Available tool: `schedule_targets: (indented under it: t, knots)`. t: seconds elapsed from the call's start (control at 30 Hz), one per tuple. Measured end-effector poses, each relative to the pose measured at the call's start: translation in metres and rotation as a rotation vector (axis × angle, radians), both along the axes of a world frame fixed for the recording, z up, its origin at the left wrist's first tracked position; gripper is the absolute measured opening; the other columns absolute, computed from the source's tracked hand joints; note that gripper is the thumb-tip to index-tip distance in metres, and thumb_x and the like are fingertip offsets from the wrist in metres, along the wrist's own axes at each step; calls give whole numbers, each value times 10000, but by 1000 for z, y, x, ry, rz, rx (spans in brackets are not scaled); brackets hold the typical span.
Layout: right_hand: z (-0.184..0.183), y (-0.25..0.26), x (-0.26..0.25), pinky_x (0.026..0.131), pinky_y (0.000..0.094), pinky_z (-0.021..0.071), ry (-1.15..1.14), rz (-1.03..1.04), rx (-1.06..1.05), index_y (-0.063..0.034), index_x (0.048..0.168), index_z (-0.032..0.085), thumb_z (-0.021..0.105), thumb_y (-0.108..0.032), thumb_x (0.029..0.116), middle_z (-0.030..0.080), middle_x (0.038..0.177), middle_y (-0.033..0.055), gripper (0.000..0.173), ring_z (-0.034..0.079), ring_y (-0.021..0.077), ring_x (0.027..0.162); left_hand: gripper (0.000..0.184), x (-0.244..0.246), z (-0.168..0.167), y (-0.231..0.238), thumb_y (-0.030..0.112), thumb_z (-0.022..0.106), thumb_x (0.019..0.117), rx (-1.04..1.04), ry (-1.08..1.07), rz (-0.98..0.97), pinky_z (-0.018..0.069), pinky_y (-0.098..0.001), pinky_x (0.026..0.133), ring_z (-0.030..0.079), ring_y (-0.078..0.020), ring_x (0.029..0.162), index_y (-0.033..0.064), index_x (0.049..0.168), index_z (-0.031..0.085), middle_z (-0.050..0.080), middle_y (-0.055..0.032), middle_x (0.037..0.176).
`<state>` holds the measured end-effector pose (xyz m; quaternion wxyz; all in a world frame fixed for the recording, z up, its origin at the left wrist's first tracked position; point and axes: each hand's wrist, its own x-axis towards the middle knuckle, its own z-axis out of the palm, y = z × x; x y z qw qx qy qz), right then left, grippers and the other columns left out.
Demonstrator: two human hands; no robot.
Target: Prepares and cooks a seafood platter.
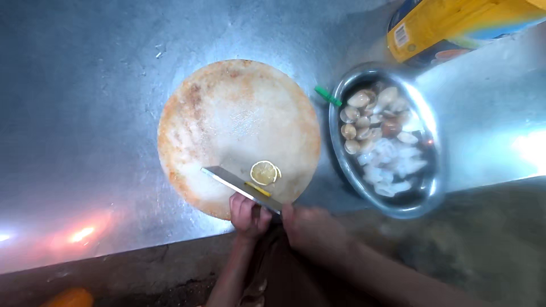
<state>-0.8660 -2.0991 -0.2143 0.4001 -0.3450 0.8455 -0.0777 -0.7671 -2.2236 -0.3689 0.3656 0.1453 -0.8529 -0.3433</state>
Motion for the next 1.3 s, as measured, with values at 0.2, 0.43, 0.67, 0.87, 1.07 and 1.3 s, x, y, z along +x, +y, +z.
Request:
schedule_targets:
  t: [0.2, 0.43, 0.67, 0.87, 1.07, 1.3]
  knots:
    - [-28, 8, -78, 572, 382, 540, -225, -64, -220, -48, 960, 678, 597, -257, 1047, 616, 687, 75, 240, 612, 189, 576, 211, 13, 6, 3, 352, 620, 955, 20, -53, -56, 556, -331, 955, 619, -172, 1140, 143, 947, 646, 638, -59, 1150]
    - [9, 45, -107, 525, 380, 521, -8, -120, -343, -62, 883, 674, 619, -210, 1033, 579, 600, 42, 218, 578, 161, 510, 433, 22, 35, 0, 371, 820, 802, -64, -278, -47, 613, -471, 825, 711, -311, 994, 50, 1065, 693, 697, -173, 1125]
    - [2, 134, -57, 433, 339, 520, -80, -644, -331, -106, 912, 661, 582, -317, 982, 579, 556, 12, 236, 572, 147, 430, 530, 5, 67, -11, 415, 646, 957, 60, -1028, -301, 543, -459, 985, 584, -309, 1271, 205, 1439, 579, 576, -120, 1420]
    - [8, 180, -3, 449, 334, 530, -129, -859, -405, -73, 945, 654, 595, -212, 984, 593, 581, -20, 155, 574, 118, 449, 338, -23, 95, -34, 240, 703, 944, 483, -786, -352, 543, -459, 1003, 673, -253, 1111, 57, 1228, 691, 694, -137, 1193]
    - [-9, 200, -11, 476, 374, 540, -43, -756, -282, -57, 957, 675, 605, -269, 989, 615, 609, 18, 225, 598, 143, 475, 406, -156, 90, -57, 200, 713, 972, 323, -709, -466, 535, -528, 1005, 682, -335, 1107, 12, 1321, 625, 690, -213, 1191]
    - [-17, 197, -17, 518, 445, 534, -34, -610, -244, -56, 903, 686, 597, -328, 986, 628, 639, 58, 297, 616, 193, 520, 633, -107, 82, -71, 352, 832, 864, 106, -946, -485, 515, -571, 1023, 618, -327, 1236, 107, 1402, 607, 631, -145, 1353]
